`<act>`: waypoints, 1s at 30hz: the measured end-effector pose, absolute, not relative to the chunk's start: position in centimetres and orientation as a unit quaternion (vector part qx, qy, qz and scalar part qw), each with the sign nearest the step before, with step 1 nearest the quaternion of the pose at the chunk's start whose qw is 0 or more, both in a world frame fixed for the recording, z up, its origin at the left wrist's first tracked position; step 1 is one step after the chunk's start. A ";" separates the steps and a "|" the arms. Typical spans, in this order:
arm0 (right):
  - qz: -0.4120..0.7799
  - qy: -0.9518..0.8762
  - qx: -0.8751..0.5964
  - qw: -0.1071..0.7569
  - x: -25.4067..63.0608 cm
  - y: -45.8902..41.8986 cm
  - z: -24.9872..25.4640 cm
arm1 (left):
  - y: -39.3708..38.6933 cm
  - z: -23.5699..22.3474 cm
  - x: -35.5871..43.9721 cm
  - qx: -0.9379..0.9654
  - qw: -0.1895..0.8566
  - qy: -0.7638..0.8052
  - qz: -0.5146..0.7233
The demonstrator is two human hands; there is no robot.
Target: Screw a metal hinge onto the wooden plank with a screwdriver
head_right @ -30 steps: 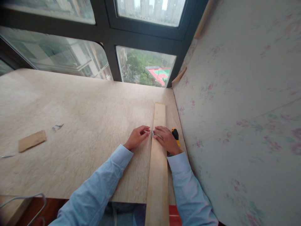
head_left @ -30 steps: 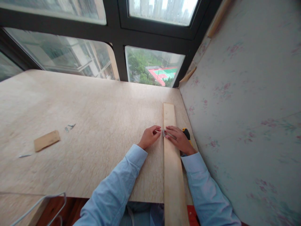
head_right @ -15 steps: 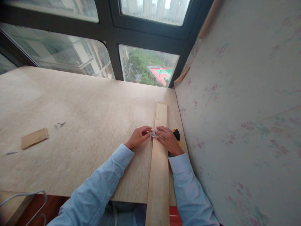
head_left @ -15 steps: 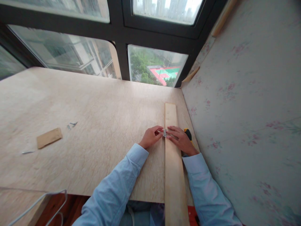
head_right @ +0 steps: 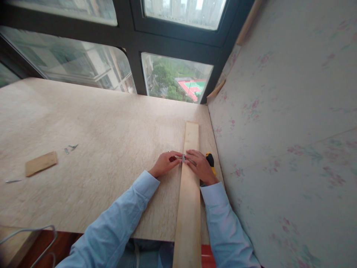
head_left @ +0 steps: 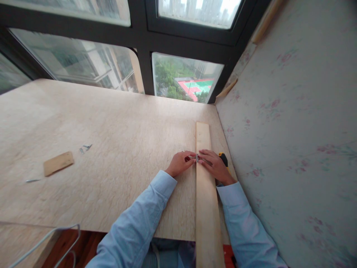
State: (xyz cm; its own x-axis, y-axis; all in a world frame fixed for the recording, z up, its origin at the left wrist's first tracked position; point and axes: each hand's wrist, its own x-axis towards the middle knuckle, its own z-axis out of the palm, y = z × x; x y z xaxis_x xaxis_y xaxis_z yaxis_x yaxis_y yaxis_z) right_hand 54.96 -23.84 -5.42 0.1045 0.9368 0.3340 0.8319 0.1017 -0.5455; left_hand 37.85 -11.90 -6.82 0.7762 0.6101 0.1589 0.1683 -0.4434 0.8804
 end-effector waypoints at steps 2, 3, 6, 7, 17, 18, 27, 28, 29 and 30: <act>0.077 -0.664 -0.666 0.330 54.9 -23.8 -5.4 | -11.9 -6.8 37.8 0.821 0.463 0.237 0.235; 0.076 -0.665 -0.667 0.328 54.9 -23.8 -5.4 | -11.9 -6.8 37.9 0.824 0.458 0.235 0.236; 0.072 -0.664 -0.670 0.325 54.7 -23.7 -5.3 | -11.8 -6.8 37.9 0.829 0.452 0.222 0.243; 0.070 -0.663 -0.671 0.325 54.7 -23.7 -5.3 | -11.8 -6.8 37.9 0.829 0.453 0.216 0.246; 0.067 -0.661 -0.671 0.331 54.7 -23.7 -5.4 | -11.9 -6.7 38.0 0.837 0.452 0.191 0.242; 0.067 -0.659 -0.671 0.332 54.7 -23.7 -5.5 | -11.9 -6.7 38.0 0.837 0.452 0.189 0.243; 0.083 -0.656 -0.675 0.327 54.6 -23.8 -5.1 | -12.0 -6.5 37.9 0.839 0.446 0.210 0.230; 0.083 -0.656 -0.675 0.326 54.7 -23.8 -5.1 | -12.0 -6.5 37.9 0.839 0.444 0.217 0.227; 0.082 -0.656 -0.675 0.326 54.7 -23.8 -5.1 | -12.0 -6.5 37.9 0.839 0.443 0.221 0.225; 0.080 -0.657 -0.676 0.326 54.7 -23.8 -5.2 | -12.0 -6.5 37.9 0.840 0.442 0.222 0.224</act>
State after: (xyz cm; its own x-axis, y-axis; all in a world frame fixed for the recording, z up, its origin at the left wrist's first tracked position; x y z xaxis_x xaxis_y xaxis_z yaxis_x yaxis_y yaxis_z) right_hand 54.69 -23.80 -5.19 0.1249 0.9394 0.3193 0.8349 0.0744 -0.5454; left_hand 37.88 -12.03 -6.49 0.8010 0.5709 0.1802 0.1748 -0.5109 0.8417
